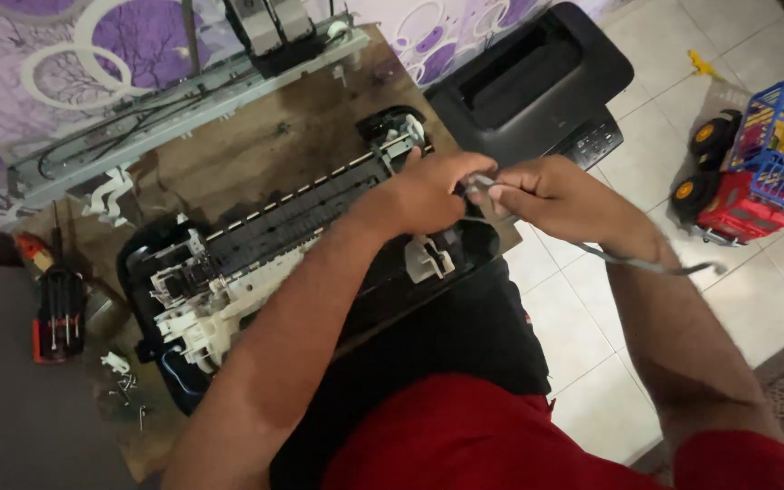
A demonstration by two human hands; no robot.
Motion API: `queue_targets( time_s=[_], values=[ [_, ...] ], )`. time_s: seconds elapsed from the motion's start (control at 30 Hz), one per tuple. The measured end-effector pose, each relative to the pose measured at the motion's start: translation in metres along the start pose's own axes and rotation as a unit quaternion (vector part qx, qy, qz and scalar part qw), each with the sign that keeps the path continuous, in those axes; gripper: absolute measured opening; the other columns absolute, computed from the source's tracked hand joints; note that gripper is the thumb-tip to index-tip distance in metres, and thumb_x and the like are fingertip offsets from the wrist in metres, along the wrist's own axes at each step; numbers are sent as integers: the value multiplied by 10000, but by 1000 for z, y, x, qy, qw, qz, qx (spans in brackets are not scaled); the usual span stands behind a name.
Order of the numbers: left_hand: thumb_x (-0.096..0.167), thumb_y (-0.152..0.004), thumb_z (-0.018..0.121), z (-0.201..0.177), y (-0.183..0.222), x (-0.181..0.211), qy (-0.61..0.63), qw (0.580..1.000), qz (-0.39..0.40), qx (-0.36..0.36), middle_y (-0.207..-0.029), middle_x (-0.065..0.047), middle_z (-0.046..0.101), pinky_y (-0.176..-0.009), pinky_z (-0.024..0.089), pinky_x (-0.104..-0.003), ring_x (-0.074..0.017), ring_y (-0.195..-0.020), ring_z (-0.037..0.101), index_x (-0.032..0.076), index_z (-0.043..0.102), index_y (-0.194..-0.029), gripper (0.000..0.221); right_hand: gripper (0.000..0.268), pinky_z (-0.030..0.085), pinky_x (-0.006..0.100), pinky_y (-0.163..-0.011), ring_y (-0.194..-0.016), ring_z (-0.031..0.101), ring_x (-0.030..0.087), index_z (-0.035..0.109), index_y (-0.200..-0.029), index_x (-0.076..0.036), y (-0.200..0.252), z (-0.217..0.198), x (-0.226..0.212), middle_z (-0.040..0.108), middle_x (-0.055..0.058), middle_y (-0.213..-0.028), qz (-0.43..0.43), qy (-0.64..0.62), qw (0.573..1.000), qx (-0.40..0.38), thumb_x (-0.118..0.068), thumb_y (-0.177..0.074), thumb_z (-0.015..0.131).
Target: Disassembling an inkjet printer by removing the scanner assembly and internal screws using a screwdriver.
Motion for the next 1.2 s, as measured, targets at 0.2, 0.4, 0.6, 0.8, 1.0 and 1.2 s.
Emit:
queue_targets(
  time_s=[0.2,0.4,0.6,0.8,1.0,1.2],
  values=[
    [363,-1045,555,24,-47,-28,-117,992,6,54,-1252,-21,699,-1236,98,-744,-360,-1266,609,261,623,-1335,316,124,413,313,-511,-464,529,194,729,-847,22,15,-17,8,617,102,-580,43,15,995,89,-18,-956,685],
    [389,-951,690,9,-43,-29,-123,987,9,104,-1137,-48,749,-1144,385,-557,-330,-1154,687,242,642,-1263,348,69,438,348,-513,-528,622,266,743,-993,3,29,-57,9,650,154,-653,41,151,971,182,-65,-988,758],
    [228,-843,739,-4,-30,-16,5,991,15,133,-1109,-109,801,-924,545,-378,-247,-1083,757,139,726,-1237,403,228,507,433,-795,-866,686,276,716,-1146,-47,41,-62,66,756,115,-1006,63,298,947,104,-178,-1088,540],
    [199,-974,642,-14,-5,5,109,988,-45,97,-1230,-117,747,-929,610,-466,-287,-1184,707,116,674,-1296,335,365,542,415,-918,-954,760,262,651,-1358,-141,70,-50,109,779,106,-1139,281,293,914,-22,-142,-1032,486],
    [195,-856,682,-13,-25,-15,71,982,-6,177,-1017,-64,824,-808,571,-300,-165,-951,789,143,767,-1128,290,294,594,516,-705,-859,751,375,626,-1279,-151,97,-67,102,763,150,-926,275,467,840,20,-234,-1085,421],
    [249,-1000,604,-9,-10,-4,129,985,-34,112,-1382,-154,616,-1050,572,-626,-412,-1304,579,122,587,-1379,400,450,572,434,-549,-739,779,327,510,-1453,-215,109,-3,94,798,40,-869,273,542,787,-112,-337,-1020,497]
  ],
)
Point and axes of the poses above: each hand's wrist, its own y-axis away from the middle knuckle, its own z-axis out of the palm, x = y × z, the point moved 9 cm from there along -y, towards the middle knuckle
